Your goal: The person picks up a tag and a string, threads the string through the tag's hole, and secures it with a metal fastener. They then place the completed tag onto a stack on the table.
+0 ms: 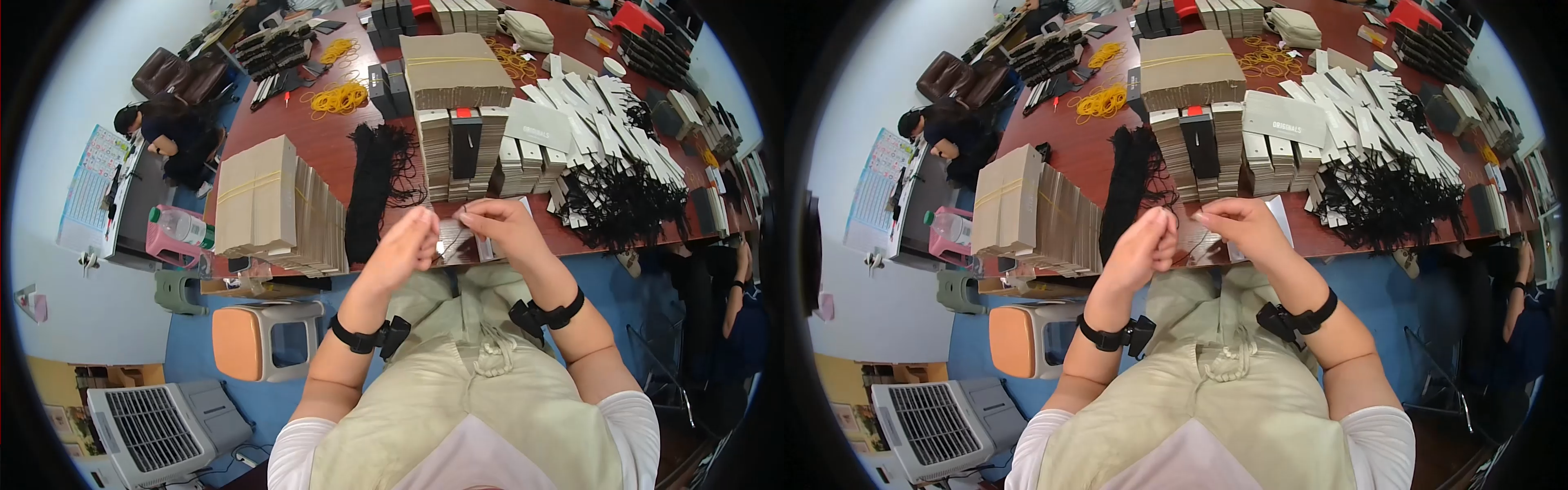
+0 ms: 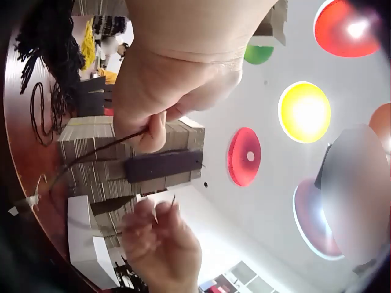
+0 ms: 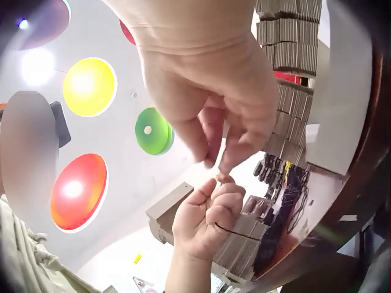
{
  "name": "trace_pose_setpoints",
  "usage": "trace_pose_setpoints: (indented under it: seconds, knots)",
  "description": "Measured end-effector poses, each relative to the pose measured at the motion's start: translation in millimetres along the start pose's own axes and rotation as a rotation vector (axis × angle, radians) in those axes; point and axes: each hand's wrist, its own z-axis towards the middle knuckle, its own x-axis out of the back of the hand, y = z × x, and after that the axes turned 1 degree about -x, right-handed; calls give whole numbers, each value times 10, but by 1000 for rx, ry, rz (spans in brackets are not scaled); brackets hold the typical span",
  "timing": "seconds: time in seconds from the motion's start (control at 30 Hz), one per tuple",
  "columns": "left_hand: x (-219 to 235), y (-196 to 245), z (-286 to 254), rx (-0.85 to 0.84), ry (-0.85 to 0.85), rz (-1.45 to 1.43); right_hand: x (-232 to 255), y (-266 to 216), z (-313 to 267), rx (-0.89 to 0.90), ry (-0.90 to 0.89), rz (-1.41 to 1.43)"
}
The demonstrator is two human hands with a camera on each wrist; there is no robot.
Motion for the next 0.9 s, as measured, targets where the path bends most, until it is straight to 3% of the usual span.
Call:
trace_pose_setpoints:
  seconds: [0.17, 0.43, 0.57, 0.67, 0.83, 0.9]
  knots:
    - [-185, -125, -6, -187, -45, 322, -101, -62, -18, 11, -3, 113]
    - [-182, -152, 7, -166, 9, 428, -151, -45, -31, -61, -45, 231]
    - [-162, -166, 20, -189, 29, 562, -162, -22, -9, 24, -65, 314]
    - [-191, -301, 131, -622, 270, 732, -171, -15, 2, 127, -38, 264]
    - [-214, -275, 200, -490, -45, 100, -200, -87, -32, 67, -50, 273]
    - [-130, -342, 244, -416, -190, -191, -191, -48, 5, 133, -29, 204]
